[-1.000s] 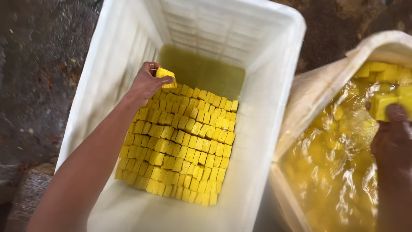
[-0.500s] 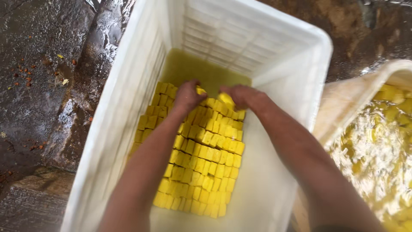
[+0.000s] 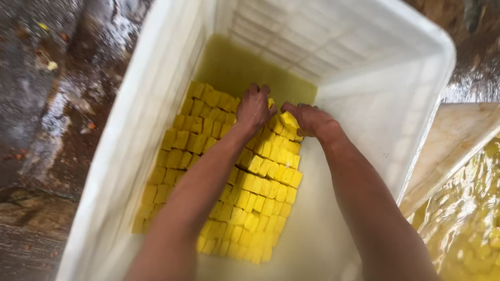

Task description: The person repeatedly scoops yellow cubes from a water-filled tub and places them into a second tub, arranging them in neat rows. The hands work continuously between the two containers, transferring and aligning the cubes throughout the clip.

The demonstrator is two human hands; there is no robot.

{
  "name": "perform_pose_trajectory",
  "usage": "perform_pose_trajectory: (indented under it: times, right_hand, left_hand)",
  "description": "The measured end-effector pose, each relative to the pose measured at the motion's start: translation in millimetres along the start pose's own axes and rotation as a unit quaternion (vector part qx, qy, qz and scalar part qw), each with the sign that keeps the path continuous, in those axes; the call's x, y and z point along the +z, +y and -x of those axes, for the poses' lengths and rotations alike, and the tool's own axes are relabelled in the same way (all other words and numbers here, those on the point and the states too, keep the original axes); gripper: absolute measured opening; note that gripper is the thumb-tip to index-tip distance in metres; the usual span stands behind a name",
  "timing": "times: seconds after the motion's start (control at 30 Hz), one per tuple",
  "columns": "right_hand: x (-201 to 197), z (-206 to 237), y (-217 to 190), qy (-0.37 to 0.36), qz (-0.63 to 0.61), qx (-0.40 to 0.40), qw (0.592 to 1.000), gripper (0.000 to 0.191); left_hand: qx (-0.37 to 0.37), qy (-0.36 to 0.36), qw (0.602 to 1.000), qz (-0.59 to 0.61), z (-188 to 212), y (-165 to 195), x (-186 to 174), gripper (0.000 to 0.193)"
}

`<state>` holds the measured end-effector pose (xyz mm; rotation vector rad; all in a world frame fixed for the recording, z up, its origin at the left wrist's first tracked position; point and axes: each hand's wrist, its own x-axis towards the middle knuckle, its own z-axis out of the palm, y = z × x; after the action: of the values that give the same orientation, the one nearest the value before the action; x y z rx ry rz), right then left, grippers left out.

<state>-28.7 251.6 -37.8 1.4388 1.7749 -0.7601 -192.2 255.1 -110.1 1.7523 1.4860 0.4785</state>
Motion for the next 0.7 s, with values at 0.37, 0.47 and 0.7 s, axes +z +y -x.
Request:
perform_pose_trajectory:
  times: [0.37,0.47,0.7]
  right_hand:
    - [64,-1,0,0.031,0.070,-0.057,0.995,0.044]
    - [59,4,-1,-0.035,0.026,-0.046,0.998,0.063]
    - [38,10,-4,-0.077,-0.109,-0.007,0.991,0.075]
  left_hand:
    - [0.008,-0.101,0.995,-0.016,48,-8,28,0.060]
    - [-0.010,-0.172,0.985,0.005,44,-14,24,0.066]
    - [0.051,-0.285,0.957,-0.032,19,-20,15,0.065]
